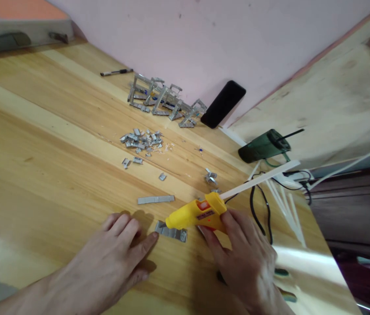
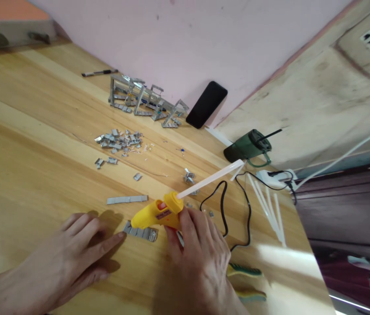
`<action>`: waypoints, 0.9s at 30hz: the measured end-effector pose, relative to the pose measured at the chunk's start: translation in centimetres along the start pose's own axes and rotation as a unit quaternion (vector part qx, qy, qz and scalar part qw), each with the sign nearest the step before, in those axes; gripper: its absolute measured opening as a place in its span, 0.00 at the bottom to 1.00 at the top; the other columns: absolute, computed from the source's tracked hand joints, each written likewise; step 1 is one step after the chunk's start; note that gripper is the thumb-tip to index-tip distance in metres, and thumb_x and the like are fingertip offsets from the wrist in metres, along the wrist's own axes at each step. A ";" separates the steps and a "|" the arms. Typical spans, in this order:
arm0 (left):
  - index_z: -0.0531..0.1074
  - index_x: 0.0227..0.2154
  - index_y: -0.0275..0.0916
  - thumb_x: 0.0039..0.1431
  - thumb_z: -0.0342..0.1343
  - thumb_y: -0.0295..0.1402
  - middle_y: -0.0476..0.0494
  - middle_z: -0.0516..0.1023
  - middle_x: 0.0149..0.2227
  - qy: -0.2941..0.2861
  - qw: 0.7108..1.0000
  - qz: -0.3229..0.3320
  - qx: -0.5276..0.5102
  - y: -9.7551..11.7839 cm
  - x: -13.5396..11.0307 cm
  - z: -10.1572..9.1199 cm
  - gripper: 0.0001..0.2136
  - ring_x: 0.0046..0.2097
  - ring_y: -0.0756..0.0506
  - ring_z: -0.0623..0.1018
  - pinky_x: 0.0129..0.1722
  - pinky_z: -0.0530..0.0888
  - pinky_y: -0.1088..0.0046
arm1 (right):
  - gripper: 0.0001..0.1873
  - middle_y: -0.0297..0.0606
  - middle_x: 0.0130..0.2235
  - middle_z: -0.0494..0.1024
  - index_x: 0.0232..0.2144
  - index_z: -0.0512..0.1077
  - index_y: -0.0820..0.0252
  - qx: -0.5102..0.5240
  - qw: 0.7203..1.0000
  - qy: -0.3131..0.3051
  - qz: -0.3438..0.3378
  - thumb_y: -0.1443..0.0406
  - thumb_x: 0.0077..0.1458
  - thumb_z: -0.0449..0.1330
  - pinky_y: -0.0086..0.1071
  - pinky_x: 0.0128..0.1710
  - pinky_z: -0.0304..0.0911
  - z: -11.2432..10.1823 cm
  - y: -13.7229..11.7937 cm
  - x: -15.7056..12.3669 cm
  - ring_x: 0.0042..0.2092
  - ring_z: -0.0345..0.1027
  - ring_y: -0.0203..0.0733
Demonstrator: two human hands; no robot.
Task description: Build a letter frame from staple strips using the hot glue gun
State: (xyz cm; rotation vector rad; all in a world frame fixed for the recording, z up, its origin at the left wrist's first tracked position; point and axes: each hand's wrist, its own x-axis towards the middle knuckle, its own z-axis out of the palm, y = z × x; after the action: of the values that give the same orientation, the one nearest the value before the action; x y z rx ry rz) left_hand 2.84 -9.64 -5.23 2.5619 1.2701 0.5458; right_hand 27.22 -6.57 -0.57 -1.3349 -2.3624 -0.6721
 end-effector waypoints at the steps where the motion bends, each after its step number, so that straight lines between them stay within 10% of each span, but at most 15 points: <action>1: 0.69 0.47 0.45 0.47 0.63 0.40 0.46 0.70 0.34 0.000 1.000 0.002 0.003 0.0 0.0 0.0 0.22 0.36 0.42 0.66 0.36 0.65 0.64 | 0.10 0.41 0.35 0.73 0.40 0.67 0.63 -0.001 1.000 0.002 0.002 0.64 0.55 0.56 0.32 0.34 0.64 0.0 0.0 0.1 0.34 0.69 0.41; 27: 0.67 0.50 0.48 0.50 0.61 0.43 0.48 0.70 0.30 -0.016 0.997 0.024 0.069 0.7 0.9 0.3 0.23 0.33 0.44 0.66 0.35 0.63 0.65 | 0.09 0.41 0.34 0.73 0.39 0.68 0.64 0.008 1.000 -0.017 -0.009 0.64 0.56 0.56 0.32 0.33 0.62 -0.5 -0.1 0.2 0.34 0.68 0.42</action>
State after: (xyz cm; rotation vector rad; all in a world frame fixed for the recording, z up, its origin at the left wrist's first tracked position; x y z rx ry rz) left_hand 3.95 -9.35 -5.09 2.7096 1.2798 0.4369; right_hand 27.06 -6.78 -0.11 -1.3308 -2.4044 -0.6392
